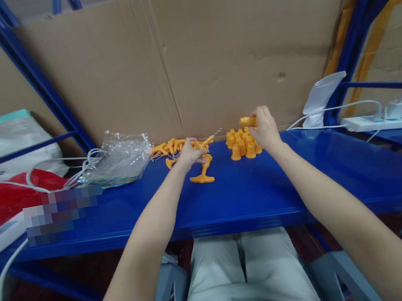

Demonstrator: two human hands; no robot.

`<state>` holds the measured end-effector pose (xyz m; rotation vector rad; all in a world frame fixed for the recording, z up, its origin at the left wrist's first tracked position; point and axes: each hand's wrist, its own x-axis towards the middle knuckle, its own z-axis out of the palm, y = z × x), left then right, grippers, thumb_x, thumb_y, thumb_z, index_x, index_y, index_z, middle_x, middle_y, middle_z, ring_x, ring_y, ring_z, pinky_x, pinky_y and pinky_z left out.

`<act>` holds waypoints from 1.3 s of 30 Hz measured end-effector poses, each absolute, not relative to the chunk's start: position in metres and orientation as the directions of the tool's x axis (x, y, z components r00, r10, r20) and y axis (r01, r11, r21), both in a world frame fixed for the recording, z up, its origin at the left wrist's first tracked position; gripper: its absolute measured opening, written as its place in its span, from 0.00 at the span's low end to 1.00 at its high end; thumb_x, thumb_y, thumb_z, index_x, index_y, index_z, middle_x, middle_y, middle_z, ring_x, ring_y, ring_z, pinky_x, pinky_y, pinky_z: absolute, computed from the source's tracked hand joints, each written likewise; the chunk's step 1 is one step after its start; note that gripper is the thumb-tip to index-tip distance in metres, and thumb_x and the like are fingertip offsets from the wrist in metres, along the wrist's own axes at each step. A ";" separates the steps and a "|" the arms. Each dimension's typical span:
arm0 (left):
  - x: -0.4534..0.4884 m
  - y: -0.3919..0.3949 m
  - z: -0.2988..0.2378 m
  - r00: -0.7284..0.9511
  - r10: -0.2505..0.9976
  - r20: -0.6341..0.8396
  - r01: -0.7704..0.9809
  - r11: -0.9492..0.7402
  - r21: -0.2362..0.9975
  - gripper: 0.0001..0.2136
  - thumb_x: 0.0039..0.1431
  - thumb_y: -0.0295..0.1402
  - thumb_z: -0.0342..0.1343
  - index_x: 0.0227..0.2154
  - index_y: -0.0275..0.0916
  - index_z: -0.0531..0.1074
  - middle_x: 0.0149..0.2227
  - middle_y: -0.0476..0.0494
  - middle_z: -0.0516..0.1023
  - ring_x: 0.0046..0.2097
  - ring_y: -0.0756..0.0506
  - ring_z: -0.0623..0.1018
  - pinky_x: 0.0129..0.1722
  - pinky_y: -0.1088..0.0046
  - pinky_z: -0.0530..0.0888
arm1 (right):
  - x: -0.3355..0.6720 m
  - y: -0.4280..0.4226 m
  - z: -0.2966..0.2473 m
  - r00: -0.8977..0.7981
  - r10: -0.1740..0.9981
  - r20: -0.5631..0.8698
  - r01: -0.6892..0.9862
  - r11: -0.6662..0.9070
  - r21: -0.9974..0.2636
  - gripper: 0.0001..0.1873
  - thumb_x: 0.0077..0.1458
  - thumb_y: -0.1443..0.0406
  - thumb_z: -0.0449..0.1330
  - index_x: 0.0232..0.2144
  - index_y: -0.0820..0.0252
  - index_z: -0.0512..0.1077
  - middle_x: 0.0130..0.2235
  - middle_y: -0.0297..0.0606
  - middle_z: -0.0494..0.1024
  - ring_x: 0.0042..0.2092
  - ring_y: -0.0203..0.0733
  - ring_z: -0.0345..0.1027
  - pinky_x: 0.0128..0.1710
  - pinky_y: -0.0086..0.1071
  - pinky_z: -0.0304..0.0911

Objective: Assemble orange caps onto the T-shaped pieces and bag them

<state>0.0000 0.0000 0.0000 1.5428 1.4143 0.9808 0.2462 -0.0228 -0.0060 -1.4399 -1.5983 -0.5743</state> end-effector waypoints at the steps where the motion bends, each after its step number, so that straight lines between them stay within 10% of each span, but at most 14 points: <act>1: -0.002 0.001 0.000 0.049 0.998 0.048 0.351 -0.063 0.934 0.27 0.59 0.19 0.56 0.58 0.40 0.54 0.31 0.54 0.72 0.20 0.55 0.74 0.30 0.75 0.79 | 0.250 -0.022 -0.006 0.118 0.544 0.831 0.945 0.196 -0.262 0.11 0.57 0.68 0.53 0.42 0.61 0.69 0.49 0.51 0.72 0.50 0.52 0.66 0.49 0.45 0.63; 8: -0.007 0.012 -0.005 0.050 0.988 0.146 0.394 -0.154 0.906 0.27 0.61 0.21 0.56 0.59 0.41 0.53 0.28 0.57 0.68 0.19 0.55 0.72 0.26 0.78 0.76 | 0.257 -0.031 0.002 0.486 0.686 0.542 0.850 -0.229 -0.474 0.16 0.58 0.60 0.57 0.47 0.63 0.72 0.54 0.55 0.74 0.58 0.59 0.64 0.54 0.53 0.62; 15: -0.009 0.017 -0.009 0.053 0.979 0.199 0.410 -0.203 0.889 0.26 0.61 0.22 0.56 0.58 0.41 0.53 0.24 0.59 0.67 0.18 0.55 0.71 0.25 0.79 0.74 | 0.270 -0.032 0.001 0.556 0.796 0.237 0.803 -0.443 -0.399 0.25 0.55 0.65 0.61 0.55 0.68 0.71 0.52 0.59 0.77 0.57 0.57 0.71 0.53 0.45 0.67; 21: -0.009 0.017 -0.009 0.037 0.972 0.231 0.346 -0.229 0.910 0.27 0.61 0.19 0.54 0.59 0.41 0.53 0.24 0.61 0.66 0.16 0.56 0.69 0.21 0.83 0.70 | 0.271 -0.027 -0.003 0.402 0.915 0.031 0.891 -0.383 -0.243 0.15 0.51 0.68 0.63 0.41 0.67 0.80 0.37 0.49 0.83 0.44 0.50 0.79 0.37 0.30 0.70; 31: -0.018 0.030 -0.012 -0.033 0.926 0.376 0.395 -0.334 0.856 0.29 0.57 0.21 0.53 0.61 0.49 0.60 0.34 0.53 0.74 0.20 0.54 0.74 0.24 0.78 0.74 | 0.267 -0.034 0.002 0.395 0.916 0.069 0.908 -0.379 -0.177 0.18 0.52 0.68 0.62 0.46 0.68 0.78 0.38 0.52 0.83 0.45 0.50 0.78 0.40 0.33 0.70; 39: -0.059 0.071 0.005 -0.022 0.808 0.589 0.772 -0.361 0.524 0.31 0.53 0.18 0.53 0.60 0.48 0.67 0.45 0.45 0.81 0.51 0.40 0.79 0.51 0.64 0.75 | 0.231 -0.064 0.022 0.430 0.798 0.423 0.903 -0.379 -0.203 0.21 0.62 0.67 0.51 0.55 0.71 0.67 0.54 0.63 0.73 0.55 0.58 0.72 0.53 0.47 0.64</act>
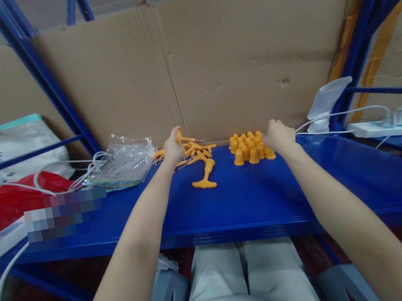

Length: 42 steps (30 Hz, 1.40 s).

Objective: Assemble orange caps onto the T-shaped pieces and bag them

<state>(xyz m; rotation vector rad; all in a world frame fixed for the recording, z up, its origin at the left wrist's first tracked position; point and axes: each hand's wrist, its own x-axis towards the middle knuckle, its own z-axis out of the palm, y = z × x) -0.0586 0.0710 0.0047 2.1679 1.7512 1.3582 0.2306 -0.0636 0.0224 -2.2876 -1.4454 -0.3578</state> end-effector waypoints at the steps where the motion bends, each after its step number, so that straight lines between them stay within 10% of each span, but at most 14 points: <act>1: -0.063 0.076 0.007 -0.013 0.809 0.587 0.810 -0.336 0.480 0.31 0.53 0.18 0.54 0.60 0.48 0.67 0.46 0.43 0.81 0.52 0.39 0.79 0.53 0.63 0.74 | 0.226 -0.065 0.024 0.411 0.801 0.435 0.911 -0.360 -0.199 0.20 0.62 0.67 0.50 0.54 0.70 0.67 0.53 0.63 0.73 0.55 0.58 0.72 0.52 0.47 0.63; 9: -0.082 0.099 0.012 -0.088 0.867 0.490 0.900 -0.141 0.412 0.30 0.54 0.24 0.59 0.61 0.42 0.65 0.46 0.33 0.80 0.53 0.34 0.79 0.52 0.58 0.74 | 0.213 -0.063 0.021 0.311 0.828 0.466 0.950 -0.270 -0.155 0.17 0.62 0.66 0.50 0.50 0.66 0.69 0.51 0.57 0.76 0.51 0.56 0.74 0.48 0.43 0.63; 17: -0.086 0.094 0.031 0.284 0.848 0.448 0.959 -0.251 -0.134 0.31 0.63 0.23 0.44 0.67 0.52 0.58 0.53 0.31 0.71 0.51 0.33 0.79 0.51 0.55 0.74 | 0.207 -0.068 0.022 0.297 0.846 0.443 0.954 -0.250 -0.163 0.17 0.64 0.65 0.49 0.51 0.66 0.70 0.52 0.58 0.76 0.53 0.57 0.73 0.50 0.44 0.63; 22: -0.077 0.095 0.035 0.379 0.861 0.339 0.916 -0.296 -0.270 0.31 0.65 0.21 0.38 0.67 0.54 0.59 0.54 0.32 0.70 0.53 0.34 0.79 0.51 0.54 0.74 | 0.204 -0.070 0.023 0.301 0.856 0.420 0.953 -0.256 -0.163 0.17 0.64 0.66 0.49 0.52 0.66 0.69 0.53 0.58 0.75 0.54 0.56 0.73 0.51 0.43 0.62; 26: -0.067 0.101 0.017 0.400 0.861 0.313 0.916 -0.367 -0.160 0.31 0.63 0.20 0.43 0.66 0.53 0.60 0.60 0.32 0.67 0.57 0.36 0.77 0.56 0.58 0.73 | 0.204 -0.069 0.022 0.286 0.852 0.438 0.958 -0.245 -0.148 0.18 0.64 0.65 0.49 0.51 0.67 0.70 0.52 0.58 0.76 0.53 0.56 0.73 0.50 0.42 0.62; 32: -0.049 0.111 0.008 0.164 0.828 0.536 0.852 -0.393 0.345 0.40 0.53 0.20 0.55 0.69 0.37 0.51 0.70 0.27 0.55 0.67 0.39 0.66 0.62 0.65 0.67 | 0.196 -0.069 0.021 0.231 0.852 0.471 0.973 -0.189 -0.135 0.18 0.64 0.66 0.48 0.51 0.66 0.70 0.51 0.56 0.77 0.52 0.55 0.73 0.48 0.42 0.62; 37: -0.041 0.093 0.033 0.083 0.942 0.325 0.825 -0.248 0.508 0.20 0.54 0.28 0.57 0.52 0.36 0.73 0.42 0.36 0.82 0.43 0.40 0.83 0.42 0.67 0.79 | 0.187 -0.065 0.015 0.098 0.856 0.508 0.994 -0.061 -0.090 0.17 0.65 0.65 0.48 0.48 0.64 0.72 0.50 0.53 0.78 0.51 0.53 0.73 0.48 0.41 0.62; 42: -0.035 0.036 0.030 0.324 0.940 -0.111 0.883 -0.258 0.392 0.13 0.45 0.44 0.67 0.23 0.39 0.76 0.15 0.46 0.71 0.19 0.43 0.75 0.21 0.71 0.72 | 0.180 -0.062 0.008 -0.047 0.867 0.496 0.998 0.063 -0.016 0.16 0.66 0.64 0.48 0.47 0.61 0.73 0.50 0.50 0.79 0.50 0.52 0.74 0.48 0.40 0.62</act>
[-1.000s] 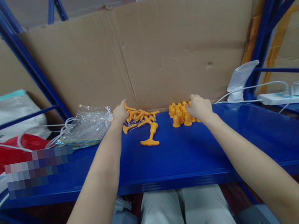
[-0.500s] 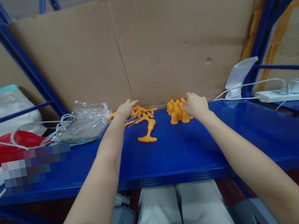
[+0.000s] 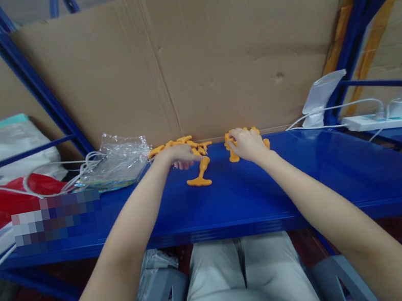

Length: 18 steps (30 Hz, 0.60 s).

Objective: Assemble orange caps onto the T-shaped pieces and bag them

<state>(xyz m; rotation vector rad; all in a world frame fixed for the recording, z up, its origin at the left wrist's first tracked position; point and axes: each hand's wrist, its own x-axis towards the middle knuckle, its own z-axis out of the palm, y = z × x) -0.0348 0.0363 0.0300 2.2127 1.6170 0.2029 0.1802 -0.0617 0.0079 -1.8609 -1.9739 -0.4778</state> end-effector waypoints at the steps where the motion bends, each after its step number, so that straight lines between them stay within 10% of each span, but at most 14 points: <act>1: -0.032 0.025 0.025 0.344 0.926 -0.154 0.891 -0.270 0.365 0.13 0.44 0.44 0.68 0.21 0.40 0.75 0.13 0.48 0.69 0.18 0.44 0.74 0.21 0.72 0.72 | 0.179 -0.062 0.007 -0.068 0.872 0.486 0.997 0.083 -0.009 0.16 0.66 0.64 0.48 0.47 0.61 0.73 0.50 0.50 0.79 0.50 0.52 0.74 0.48 0.40 0.62; 4: -0.025 0.001 0.007 0.407 0.884 -0.232 0.904 -0.354 0.239 0.12 0.47 0.39 0.65 0.16 0.40 0.72 0.13 0.47 0.69 0.21 0.44 0.74 0.25 0.72 0.72 | 0.178 -0.062 0.006 -0.134 0.878 0.460 0.988 0.154 -0.007 0.16 0.66 0.64 0.49 0.49 0.62 0.73 0.51 0.49 0.79 0.52 0.52 0.73 0.49 0.40 0.62; 12: -0.030 0.005 -0.005 0.557 0.705 0.440 0.785 -0.620 0.000 0.09 0.59 0.30 0.52 0.34 0.40 0.78 0.39 0.41 0.80 0.47 0.40 0.77 0.49 0.65 0.72 | 0.178 -0.056 -0.005 -0.203 0.828 0.522 0.939 0.316 -0.135 0.23 0.67 0.60 0.50 0.61 0.62 0.65 0.60 0.50 0.72 0.60 0.52 0.67 0.57 0.44 0.60; 18: -0.021 -0.008 -0.002 0.512 0.542 0.667 0.769 -0.636 -0.073 0.12 0.64 0.29 0.47 0.38 0.37 0.77 0.42 0.35 0.77 0.48 0.38 0.73 0.50 0.60 0.69 | 0.177 -0.057 -0.002 -0.150 0.817 0.557 0.862 0.383 -0.331 0.25 0.70 0.57 0.42 0.61 0.61 0.64 0.53 0.47 0.78 0.54 0.46 0.73 0.52 0.37 0.64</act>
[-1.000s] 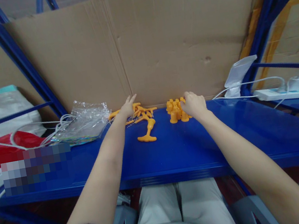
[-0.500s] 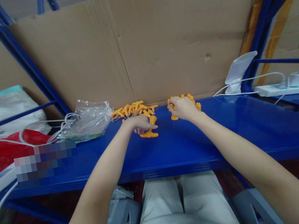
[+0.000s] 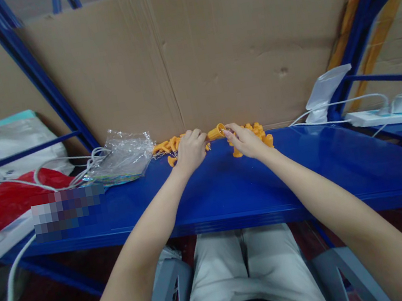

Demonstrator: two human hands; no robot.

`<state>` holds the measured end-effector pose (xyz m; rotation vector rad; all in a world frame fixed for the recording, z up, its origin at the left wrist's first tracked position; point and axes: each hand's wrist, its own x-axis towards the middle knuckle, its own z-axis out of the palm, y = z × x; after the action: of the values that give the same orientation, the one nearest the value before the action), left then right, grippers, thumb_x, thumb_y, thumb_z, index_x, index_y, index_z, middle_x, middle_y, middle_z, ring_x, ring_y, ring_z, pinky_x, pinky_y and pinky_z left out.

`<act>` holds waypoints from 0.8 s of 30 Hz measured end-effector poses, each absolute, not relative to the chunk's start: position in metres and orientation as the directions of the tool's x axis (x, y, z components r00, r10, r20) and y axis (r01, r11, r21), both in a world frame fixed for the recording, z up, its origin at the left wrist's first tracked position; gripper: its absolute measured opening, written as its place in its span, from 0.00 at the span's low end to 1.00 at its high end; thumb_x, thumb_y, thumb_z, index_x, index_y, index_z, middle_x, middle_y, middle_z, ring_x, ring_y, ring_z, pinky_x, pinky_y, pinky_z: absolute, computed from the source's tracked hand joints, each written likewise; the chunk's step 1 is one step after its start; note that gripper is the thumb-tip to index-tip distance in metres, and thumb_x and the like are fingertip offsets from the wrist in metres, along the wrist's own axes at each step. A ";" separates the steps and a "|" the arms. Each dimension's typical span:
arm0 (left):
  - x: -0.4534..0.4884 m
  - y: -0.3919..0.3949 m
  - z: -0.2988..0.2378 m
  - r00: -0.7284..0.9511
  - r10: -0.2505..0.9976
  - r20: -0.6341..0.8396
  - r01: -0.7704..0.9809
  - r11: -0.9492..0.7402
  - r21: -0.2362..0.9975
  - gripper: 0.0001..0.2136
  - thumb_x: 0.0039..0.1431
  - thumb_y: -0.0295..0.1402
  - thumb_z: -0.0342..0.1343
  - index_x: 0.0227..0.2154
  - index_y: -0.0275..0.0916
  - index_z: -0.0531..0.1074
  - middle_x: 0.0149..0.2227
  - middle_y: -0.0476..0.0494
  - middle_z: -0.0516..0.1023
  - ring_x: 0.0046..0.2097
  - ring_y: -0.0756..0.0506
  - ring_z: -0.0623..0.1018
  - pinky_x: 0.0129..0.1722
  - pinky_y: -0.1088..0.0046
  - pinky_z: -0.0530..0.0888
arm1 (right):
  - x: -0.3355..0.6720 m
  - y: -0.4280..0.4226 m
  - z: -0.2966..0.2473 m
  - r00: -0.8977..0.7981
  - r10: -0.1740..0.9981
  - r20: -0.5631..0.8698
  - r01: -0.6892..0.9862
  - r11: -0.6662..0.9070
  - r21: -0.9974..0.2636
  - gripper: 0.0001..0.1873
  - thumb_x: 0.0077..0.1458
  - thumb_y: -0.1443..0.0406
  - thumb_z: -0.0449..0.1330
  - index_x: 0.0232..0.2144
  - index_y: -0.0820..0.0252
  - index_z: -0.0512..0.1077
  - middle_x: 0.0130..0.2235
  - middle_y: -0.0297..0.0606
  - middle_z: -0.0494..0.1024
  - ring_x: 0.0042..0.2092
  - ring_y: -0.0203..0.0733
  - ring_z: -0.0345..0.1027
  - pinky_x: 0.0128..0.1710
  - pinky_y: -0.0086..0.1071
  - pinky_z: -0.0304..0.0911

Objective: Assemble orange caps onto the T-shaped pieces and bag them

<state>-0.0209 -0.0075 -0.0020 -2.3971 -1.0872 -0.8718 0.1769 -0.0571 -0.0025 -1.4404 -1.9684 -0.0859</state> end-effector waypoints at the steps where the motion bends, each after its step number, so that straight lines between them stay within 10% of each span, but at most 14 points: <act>1: -0.019 -0.010 -0.002 0.500 0.526 0.688 0.774 -0.628 -0.081 0.12 0.64 0.29 0.47 0.39 0.37 0.77 0.44 0.34 0.76 0.48 0.38 0.72 0.50 0.59 0.69 | 0.177 -0.058 -0.001 -0.137 0.809 0.572 0.849 0.393 -0.353 0.25 0.70 0.57 0.41 0.60 0.61 0.65 0.52 0.47 0.79 0.53 0.45 0.73 0.51 0.36 0.64; 15: -0.019 -0.009 -0.004 0.368 0.499 0.785 0.785 -0.619 0.025 0.11 0.65 0.30 0.51 0.46 0.42 0.75 0.65 0.35 0.65 0.62 0.35 0.67 0.57 0.53 0.66 | 0.184 -0.052 -0.005 -0.174 0.667 0.725 0.861 0.460 -0.216 0.23 0.69 0.57 0.46 0.58 0.63 0.66 0.54 0.53 0.75 0.51 0.49 0.71 0.51 0.41 0.65; 24: -0.023 0.021 -0.023 0.309 0.479 0.822 0.655 -0.734 0.181 0.14 0.64 0.25 0.51 0.51 0.38 0.71 0.48 0.39 0.79 0.48 0.44 0.79 0.50 0.67 0.75 | 0.197 -0.030 -0.018 -0.302 0.513 0.803 0.756 0.643 -0.126 0.21 0.67 0.54 0.50 0.55 0.59 0.66 0.51 0.53 0.75 0.49 0.53 0.72 0.49 0.48 0.69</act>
<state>-0.0230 0.0212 -0.0228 -2.3842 -1.0468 -1.3952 0.1971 -0.0295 -0.0183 -0.9934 -1.9782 -0.3468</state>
